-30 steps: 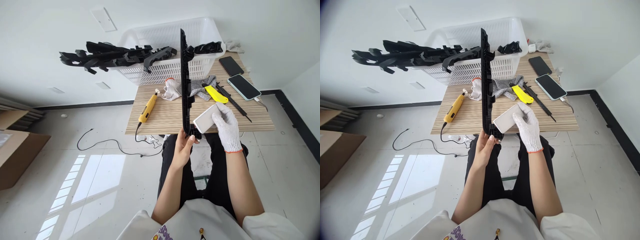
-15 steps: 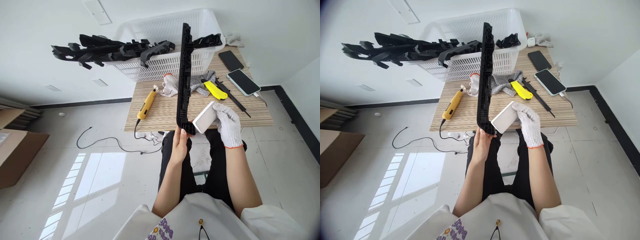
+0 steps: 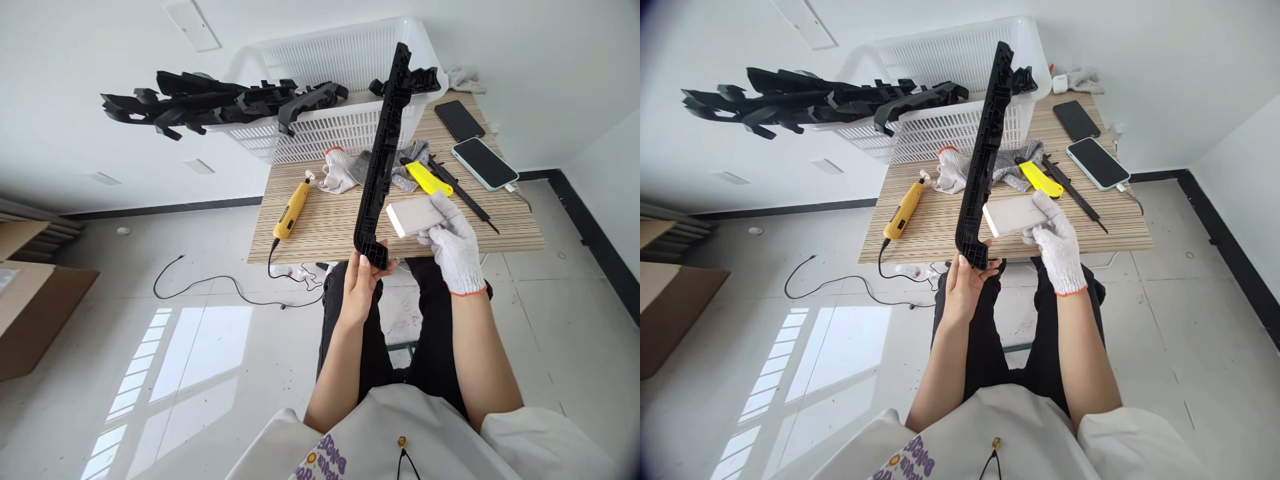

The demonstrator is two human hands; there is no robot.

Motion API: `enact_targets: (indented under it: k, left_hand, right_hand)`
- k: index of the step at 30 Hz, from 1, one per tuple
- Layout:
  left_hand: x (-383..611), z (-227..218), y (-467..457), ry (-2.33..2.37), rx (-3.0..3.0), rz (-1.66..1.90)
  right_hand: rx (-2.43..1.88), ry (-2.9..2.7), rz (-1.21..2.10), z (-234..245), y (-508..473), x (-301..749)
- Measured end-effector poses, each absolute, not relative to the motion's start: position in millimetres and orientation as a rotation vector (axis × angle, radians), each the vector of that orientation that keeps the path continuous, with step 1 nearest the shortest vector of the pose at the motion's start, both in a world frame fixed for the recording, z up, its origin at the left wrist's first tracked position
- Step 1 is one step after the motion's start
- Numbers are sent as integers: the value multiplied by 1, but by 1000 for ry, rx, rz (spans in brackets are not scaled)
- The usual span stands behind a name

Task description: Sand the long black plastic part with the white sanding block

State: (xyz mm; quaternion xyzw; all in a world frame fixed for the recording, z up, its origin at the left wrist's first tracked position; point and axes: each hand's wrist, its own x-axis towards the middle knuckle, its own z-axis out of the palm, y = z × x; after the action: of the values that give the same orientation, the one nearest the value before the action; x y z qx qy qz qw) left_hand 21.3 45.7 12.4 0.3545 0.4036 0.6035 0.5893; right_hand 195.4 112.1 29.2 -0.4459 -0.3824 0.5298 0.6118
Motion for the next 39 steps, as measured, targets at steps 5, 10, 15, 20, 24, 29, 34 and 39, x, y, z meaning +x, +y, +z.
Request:
enact_targets:
  k: [5,10,15,20,24,29,34,39]
  left_hand:
    - [21,13,46,926,821,1403]
    - [21,14,46,871,769,1418]
    - [22,15,46,863,749,1432]
    - [23,15,47,855,784,1422]
    - [23,15,47,849,811,1404]
    - [24,17,45,883,833,1355]
    - [24,14,45,845,817,1393]
    - [23,9,45,873,799,1382]
  right_hand:
    - [-1025,-848,1257,39,111,192]
    - [-1104,-808,1227,35,112,193]
    - [-1349,-1002,1024,39,109,200]
    - [-1347,-1098,1021,42,107,196]
    - [-1338,-770,1071,42,110,183]
    - [-1381,-854,1166,50,107,173]
    - [-1439,-896,1116,53,109,168]
    - [-1421,-922,1067,50,110,164]
